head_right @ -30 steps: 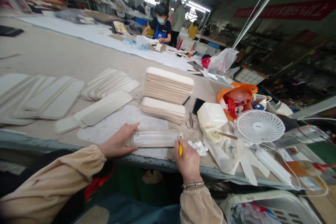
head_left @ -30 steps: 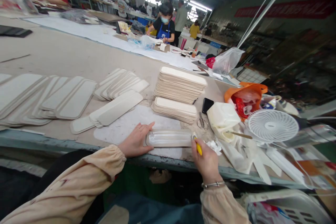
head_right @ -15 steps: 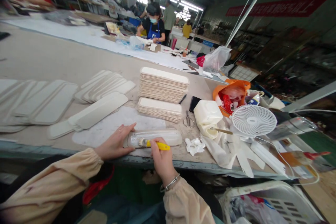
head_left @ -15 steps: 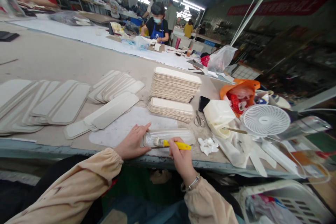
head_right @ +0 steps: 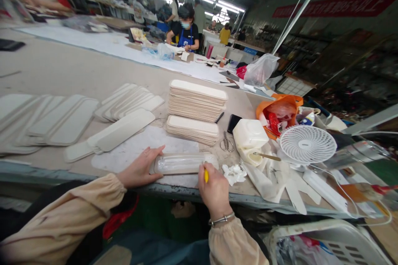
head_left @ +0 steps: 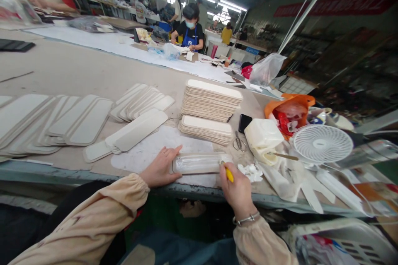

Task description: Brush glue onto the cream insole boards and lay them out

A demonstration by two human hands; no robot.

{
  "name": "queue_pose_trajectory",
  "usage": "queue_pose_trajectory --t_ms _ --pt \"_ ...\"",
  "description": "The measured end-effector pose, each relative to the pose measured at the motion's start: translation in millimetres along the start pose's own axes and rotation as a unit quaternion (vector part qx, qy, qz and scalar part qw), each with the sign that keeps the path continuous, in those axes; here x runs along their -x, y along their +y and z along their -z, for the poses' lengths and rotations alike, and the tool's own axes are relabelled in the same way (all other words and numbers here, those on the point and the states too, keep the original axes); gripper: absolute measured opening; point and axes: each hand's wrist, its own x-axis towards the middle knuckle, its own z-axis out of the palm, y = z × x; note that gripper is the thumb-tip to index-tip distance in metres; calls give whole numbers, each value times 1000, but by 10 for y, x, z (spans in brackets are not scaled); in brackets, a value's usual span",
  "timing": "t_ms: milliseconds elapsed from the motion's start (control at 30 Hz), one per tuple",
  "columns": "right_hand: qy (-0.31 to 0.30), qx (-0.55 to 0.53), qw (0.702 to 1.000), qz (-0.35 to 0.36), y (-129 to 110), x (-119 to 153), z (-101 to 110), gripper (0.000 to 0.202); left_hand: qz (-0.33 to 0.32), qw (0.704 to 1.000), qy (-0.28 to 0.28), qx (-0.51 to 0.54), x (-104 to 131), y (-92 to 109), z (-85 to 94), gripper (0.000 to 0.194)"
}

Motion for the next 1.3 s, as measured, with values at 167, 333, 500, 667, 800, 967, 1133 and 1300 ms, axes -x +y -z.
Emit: queue_pose_trajectory --t_ms 167,333,500,667,800,967,1133,1300 --pt "-101 -218 968 73 -546 68 -187 23 -10 1000 8 0 0 -5 -3 88" --pt "-121 -360 924 -54 -573 33 -363 26 -14 1000 6 3 -2 -15 -4 88" --pt "-6 -278 941 -191 -133 -124 -206 36 3 1000 -4 9 -5 4 8 91" --pt "75 -171 966 -177 37 -181 -64 37 4 1000 -1 9 0 20 13 92" --pt "9 -190 980 -63 -290 -77 -214 30 1 1000 4 4 -1 4 1 91" --pt "-86 -285 955 7 -639 22 -356 24 -16 1000 8 -6 -6 -40 -20 88" --pt "-28 -293 948 -122 -236 -50 -193 32 -12 1000 4 -9 -8 -31 -12 87" --pt "42 -202 951 -230 204 -151 107 34 1 1000 -7 -13 -17 23 25 86"
